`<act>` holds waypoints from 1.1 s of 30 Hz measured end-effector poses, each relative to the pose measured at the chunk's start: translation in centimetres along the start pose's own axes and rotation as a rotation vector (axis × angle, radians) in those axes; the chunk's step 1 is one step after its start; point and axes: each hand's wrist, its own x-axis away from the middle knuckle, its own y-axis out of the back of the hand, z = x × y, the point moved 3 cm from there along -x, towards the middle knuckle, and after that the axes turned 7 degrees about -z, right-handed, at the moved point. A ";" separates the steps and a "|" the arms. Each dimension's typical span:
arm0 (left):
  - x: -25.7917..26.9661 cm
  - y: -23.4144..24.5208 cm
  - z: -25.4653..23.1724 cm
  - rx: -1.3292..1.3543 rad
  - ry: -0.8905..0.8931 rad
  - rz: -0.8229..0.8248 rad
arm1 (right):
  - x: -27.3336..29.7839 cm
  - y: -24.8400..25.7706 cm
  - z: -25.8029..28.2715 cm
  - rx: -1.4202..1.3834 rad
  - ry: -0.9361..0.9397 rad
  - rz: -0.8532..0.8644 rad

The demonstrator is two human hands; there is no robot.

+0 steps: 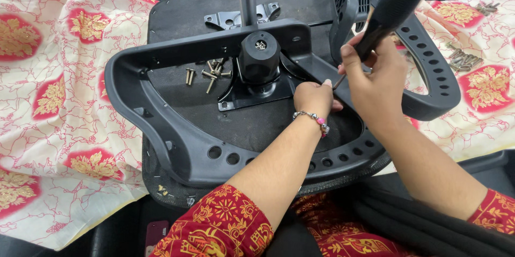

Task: The person uses a screwdriver to tighten screws into the underside of an inverted office chair base. They insert screws into multiple holes and turn the screwdriver to secure them, working methodically across the base.

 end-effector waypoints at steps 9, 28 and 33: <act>0.0 -0.2 0.0 0.080 0.005 0.039 | -3.2 1.8 -0.2 -0.099 -0.318 0.456; -2.0 -1.0 1.9 0.210 0.000 0.034 | -2.6 0.8 -0.4 -0.052 -0.232 0.334; -1.8 -0.9 1.3 0.218 0.052 0.075 | -3.0 1.4 -1.1 -0.087 -0.270 0.288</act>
